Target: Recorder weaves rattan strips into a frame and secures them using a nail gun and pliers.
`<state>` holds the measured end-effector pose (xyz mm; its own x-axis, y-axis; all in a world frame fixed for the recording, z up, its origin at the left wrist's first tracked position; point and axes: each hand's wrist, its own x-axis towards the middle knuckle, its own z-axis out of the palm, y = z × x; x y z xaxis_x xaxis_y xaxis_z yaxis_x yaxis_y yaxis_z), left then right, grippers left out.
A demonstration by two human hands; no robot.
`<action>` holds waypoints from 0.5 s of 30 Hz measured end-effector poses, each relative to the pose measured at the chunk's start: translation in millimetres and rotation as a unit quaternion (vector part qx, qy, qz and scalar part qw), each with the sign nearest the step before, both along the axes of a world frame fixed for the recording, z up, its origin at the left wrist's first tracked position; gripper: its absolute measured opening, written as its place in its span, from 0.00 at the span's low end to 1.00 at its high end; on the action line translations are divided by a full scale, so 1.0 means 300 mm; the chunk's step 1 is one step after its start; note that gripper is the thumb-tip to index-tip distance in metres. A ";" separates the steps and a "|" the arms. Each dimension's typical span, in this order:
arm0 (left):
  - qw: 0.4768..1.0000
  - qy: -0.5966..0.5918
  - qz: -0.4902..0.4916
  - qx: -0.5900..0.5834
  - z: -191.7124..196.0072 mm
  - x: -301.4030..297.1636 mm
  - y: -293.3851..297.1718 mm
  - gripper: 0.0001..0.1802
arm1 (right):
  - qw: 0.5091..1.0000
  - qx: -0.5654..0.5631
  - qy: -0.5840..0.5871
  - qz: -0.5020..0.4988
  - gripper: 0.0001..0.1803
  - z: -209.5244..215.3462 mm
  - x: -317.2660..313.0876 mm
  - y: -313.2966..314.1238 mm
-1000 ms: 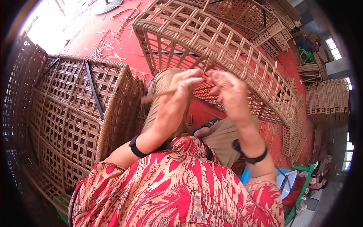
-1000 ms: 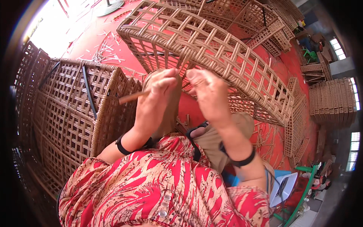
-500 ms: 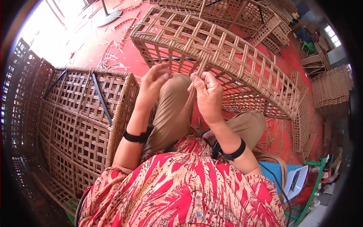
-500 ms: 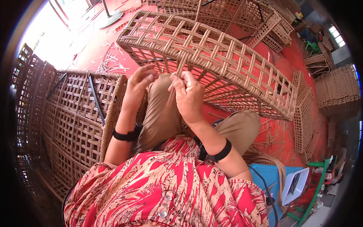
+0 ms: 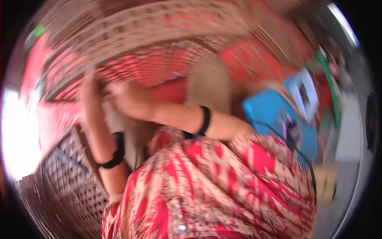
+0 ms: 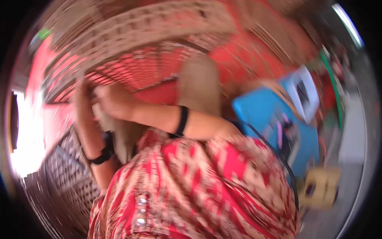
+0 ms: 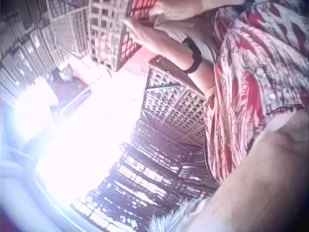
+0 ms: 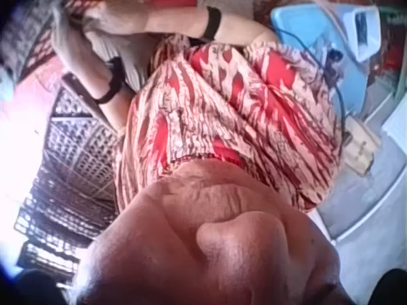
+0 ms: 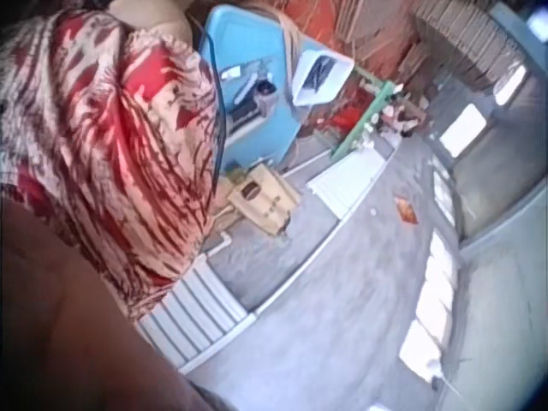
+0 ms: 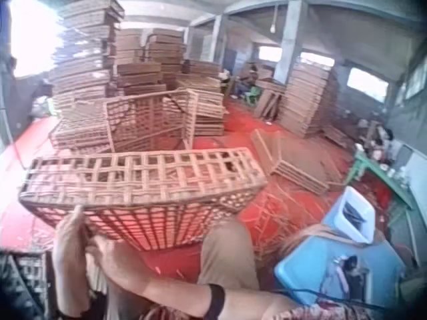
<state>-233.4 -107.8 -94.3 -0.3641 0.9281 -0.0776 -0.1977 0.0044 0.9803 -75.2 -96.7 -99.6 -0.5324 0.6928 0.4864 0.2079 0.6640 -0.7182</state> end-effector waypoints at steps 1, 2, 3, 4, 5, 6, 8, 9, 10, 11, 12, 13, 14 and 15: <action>0.998 -0.047 0.042 -0.006 0.036 0.043 0.023 0.13 | 0.998 -0.038 0.002 0.050 0.14 -0.003 0.045 -0.002; 0.994 -0.110 0.025 0.000 0.062 0.100 0.038 0.14 | 0.999 -0.043 -0.008 -0.001 0.14 0.006 0.145 -0.015; 0.986 -0.167 0.025 0.010 0.079 0.118 0.030 0.14 | 0.995 -0.095 0.008 -0.022 0.16 0.031 0.220 -0.044; 0.956 -0.268 -0.116 0.016 0.047 0.057 0.033 0.14 | 0.987 -0.149 0.030 -0.042 0.18 0.042 0.293 -0.089; 0.898 -0.366 -0.243 0.025 0.031 -0.008 0.047 0.15 | 0.983 -0.151 0.031 -0.098 0.19 0.067 0.382 -0.114; 0.892 -0.372 -0.254 0.038 0.032 0.001 0.047 0.13 | 0.967 -0.203 0.033 -0.147 0.17 0.074 0.481 -0.134; 0.929 -0.327 -0.156 0.076 0.030 0.025 0.008 0.14 | 0.938 -0.209 0.101 -0.257 0.18 0.098 0.666 -0.201; 0.949 -0.290 -0.090 0.080 0.006 0.072 0.025 0.14 | 0.904 -0.227 0.125 -0.341 0.18 0.094 0.793 -0.264; 0.946 -0.299 -0.100 0.072 0.001 0.096 0.032 0.14 | 0.878 -0.217 0.129 -0.406 0.18 0.111 0.902 -0.325; 0.961 -0.257 -0.067 0.083 -0.001 0.113 0.033 0.16 | 0.847 -0.174 0.077 -0.496 0.17 0.131 0.996 -0.389; 0.972 -0.215 -0.035 0.093 -0.009 0.132 0.032 0.17 | 0.793 -0.127 -0.088 -0.589 0.21 0.126 1.120 -0.466; 0.971 -0.219 -0.036 0.089 -0.013 0.146 0.029 0.17 | 0.723 -0.120 -0.199 -0.650 0.23 0.153 1.204 -0.544; 0.973 -0.202 -0.022 0.108 -0.015 0.153 0.037 0.18 | 0.640 -0.115 -0.278 -0.707 0.24 0.159 1.280 -0.615; 0.974 -0.185 -0.012 0.128 -0.019 0.166 0.051 0.20 | 0.556 -0.073 -0.407 -0.721 0.26 0.133 1.372 -0.702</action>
